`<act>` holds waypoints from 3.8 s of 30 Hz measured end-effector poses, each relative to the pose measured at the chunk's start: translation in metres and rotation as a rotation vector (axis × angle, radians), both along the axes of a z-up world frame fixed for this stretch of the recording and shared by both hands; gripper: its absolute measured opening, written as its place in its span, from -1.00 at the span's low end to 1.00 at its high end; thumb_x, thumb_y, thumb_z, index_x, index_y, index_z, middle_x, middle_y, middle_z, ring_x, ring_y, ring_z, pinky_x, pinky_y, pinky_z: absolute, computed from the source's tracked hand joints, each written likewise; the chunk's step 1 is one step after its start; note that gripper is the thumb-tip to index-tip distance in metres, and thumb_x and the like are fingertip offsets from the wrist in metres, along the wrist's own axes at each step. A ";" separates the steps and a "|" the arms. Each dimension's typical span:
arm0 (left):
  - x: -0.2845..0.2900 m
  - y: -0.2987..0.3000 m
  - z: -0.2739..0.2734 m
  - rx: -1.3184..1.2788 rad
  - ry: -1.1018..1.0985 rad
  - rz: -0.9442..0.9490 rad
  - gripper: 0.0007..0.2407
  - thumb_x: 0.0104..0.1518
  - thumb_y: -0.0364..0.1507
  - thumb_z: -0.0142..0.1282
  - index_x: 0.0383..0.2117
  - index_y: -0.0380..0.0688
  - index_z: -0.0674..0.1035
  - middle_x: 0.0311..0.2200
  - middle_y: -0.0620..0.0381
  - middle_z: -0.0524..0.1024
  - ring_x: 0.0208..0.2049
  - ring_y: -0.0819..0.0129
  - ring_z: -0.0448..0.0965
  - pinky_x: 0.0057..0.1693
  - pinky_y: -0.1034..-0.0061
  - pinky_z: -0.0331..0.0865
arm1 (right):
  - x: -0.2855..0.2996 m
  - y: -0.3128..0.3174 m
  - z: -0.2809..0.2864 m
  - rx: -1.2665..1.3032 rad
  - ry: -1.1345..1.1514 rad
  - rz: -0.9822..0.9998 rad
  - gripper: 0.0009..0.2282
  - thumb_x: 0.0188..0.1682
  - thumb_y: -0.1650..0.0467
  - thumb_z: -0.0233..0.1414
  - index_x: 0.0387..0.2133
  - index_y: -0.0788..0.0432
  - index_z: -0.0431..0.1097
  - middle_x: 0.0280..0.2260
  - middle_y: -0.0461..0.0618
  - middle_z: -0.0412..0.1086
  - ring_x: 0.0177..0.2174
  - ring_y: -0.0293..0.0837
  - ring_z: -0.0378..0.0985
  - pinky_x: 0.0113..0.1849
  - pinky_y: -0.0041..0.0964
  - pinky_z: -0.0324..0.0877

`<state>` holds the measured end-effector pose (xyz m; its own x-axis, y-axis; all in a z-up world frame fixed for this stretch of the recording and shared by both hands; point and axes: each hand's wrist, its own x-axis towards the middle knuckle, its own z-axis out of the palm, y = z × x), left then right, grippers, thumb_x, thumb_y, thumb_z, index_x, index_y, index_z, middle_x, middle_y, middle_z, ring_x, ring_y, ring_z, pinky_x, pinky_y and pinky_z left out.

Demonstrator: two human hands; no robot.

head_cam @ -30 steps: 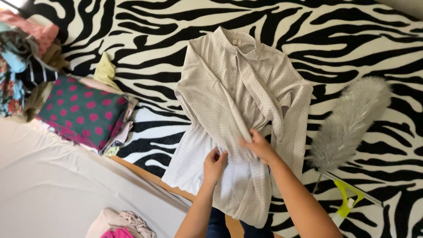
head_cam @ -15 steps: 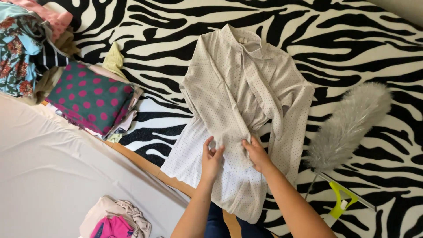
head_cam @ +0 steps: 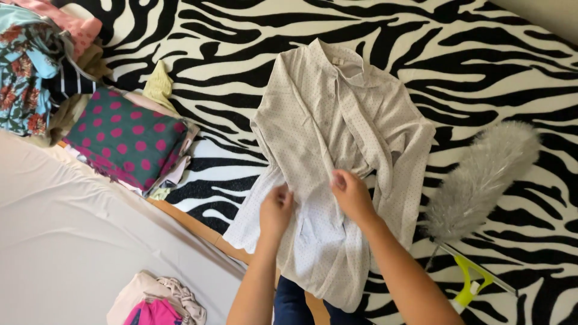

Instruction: The person folds a light gray sweatshirt on a mattress, then places it on a stack of folded clothes. They then fold a white polka-dotted dress on a zebra-patterned bed and place it on the same stack.

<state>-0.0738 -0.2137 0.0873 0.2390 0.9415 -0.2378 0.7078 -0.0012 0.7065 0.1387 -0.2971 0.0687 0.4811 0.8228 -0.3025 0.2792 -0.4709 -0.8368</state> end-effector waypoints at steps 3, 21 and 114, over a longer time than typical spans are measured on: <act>0.021 0.047 0.014 0.040 -0.103 0.016 -0.76 0.20 -0.32 0.19 -0.14 -0.23 0.63 -0.49 0.02 0.65 -0.53 0.30 0.64 -0.32 0.47 0.49 | 0.011 0.058 0.039 -0.100 0.122 0.015 -0.74 0.05 0.34 0.12 -0.02 0.13 0.46 -0.38 -0.05 0.51 -0.41 -0.25 0.53 -0.34 -0.32 0.48; 0.165 0.308 -0.063 -0.487 -0.410 0.236 -0.34 0.18 -0.45 0.12 0.38 0.05 0.00 -0.52 0.02 0.59 -0.71 0.40 0.45 -0.53 0.42 0.45 | 0.007 0.185 -0.104 -0.191 -0.026 -0.091 -0.70 -0.03 0.29 0.18 -0.18 0.28 0.40 -0.44 0.11 0.54 -0.41 0.03 0.61 -0.30 -0.06 0.49; 0.188 -0.124 0.106 -0.094 -0.436 -0.731 -0.29 -0.02 -0.41 0.31 0.30 -0.34 0.24 0.05 -0.38 0.41 0.01 -0.22 0.47 0.06 0.14 0.42 | 0.107 -0.157 0.019 0.550 0.925 -0.670 -0.82 0.24 0.33 0.04 -0.14 0.24 0.40 -0.19 -0.06 0.47 -0.19 -0.21 0.50 -0.14 -0.29 0.39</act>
<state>0.1143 -0.3376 0.1935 0.8668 0.4959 -0.0531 0.2170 -0.2793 0.9354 0.2462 -0.4545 0.0876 0.6431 0.6240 -0.4439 -0.6702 0.1782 -0.7205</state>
